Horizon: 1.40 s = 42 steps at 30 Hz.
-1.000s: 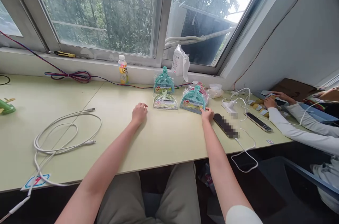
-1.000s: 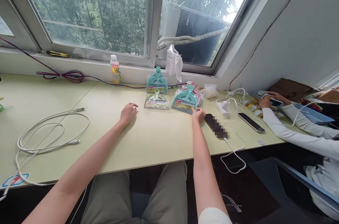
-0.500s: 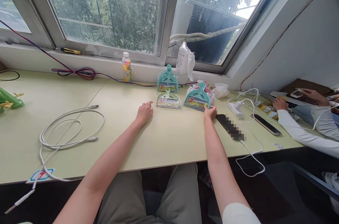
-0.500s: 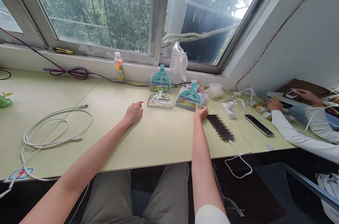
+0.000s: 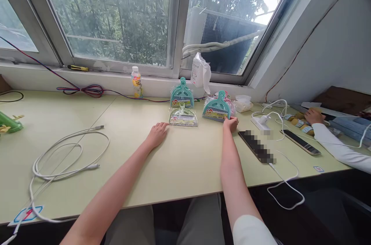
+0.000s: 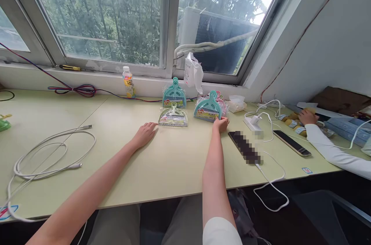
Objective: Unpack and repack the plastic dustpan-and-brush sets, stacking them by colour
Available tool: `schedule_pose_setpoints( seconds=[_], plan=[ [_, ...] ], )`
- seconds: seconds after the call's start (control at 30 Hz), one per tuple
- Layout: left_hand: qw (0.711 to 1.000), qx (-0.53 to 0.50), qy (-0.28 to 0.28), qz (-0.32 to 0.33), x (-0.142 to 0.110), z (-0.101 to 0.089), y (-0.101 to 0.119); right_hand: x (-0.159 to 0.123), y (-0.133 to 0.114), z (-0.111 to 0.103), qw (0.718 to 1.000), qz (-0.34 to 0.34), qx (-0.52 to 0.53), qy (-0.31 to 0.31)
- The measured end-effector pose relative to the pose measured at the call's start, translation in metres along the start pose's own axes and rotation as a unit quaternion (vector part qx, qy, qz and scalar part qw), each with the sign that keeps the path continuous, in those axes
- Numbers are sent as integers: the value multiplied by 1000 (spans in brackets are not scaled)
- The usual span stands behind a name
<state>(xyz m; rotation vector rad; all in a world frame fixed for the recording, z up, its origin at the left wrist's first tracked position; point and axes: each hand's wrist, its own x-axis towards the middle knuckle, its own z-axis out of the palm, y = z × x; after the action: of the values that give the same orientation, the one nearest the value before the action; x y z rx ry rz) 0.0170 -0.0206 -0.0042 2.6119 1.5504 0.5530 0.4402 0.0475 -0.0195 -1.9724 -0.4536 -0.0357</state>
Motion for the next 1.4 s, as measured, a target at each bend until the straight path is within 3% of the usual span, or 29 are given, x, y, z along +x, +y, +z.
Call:
schedule_pose_setpoints(
  seconds=[0.27,0.43,1.0,1.1,1.17,1.23,1.3,1.4],
  plan=[
    [1000,-20,13,-3,2,4,-7,12,-16,30,998,9,57,24],
    [1000,-27,4,-4,5,1,-5,14,-16,36,998,-9,59,23],
    [1000,8,-13,6,7,0,0,-12,-1,0,994,-60,45,-81],
    [1000,7,-15,6,7,2,0,-24,-4,-14,995,-69,8,-68],
    [1000,4,-13,8,7,3,0,-36,-9,-26,992,-123,-8,-20],
    [1000,-2,-10,8,7,4,0,-55,-17,-36,974,-225,-11,-18],
    [1000,-12,-10,4,7,6,0,-83,-27,-40,943,-318,-15,-100],
    [999,-38,-6,-19,8,8,-4,-137,-41,-32,893,-394,-22,-216]
  ],
)
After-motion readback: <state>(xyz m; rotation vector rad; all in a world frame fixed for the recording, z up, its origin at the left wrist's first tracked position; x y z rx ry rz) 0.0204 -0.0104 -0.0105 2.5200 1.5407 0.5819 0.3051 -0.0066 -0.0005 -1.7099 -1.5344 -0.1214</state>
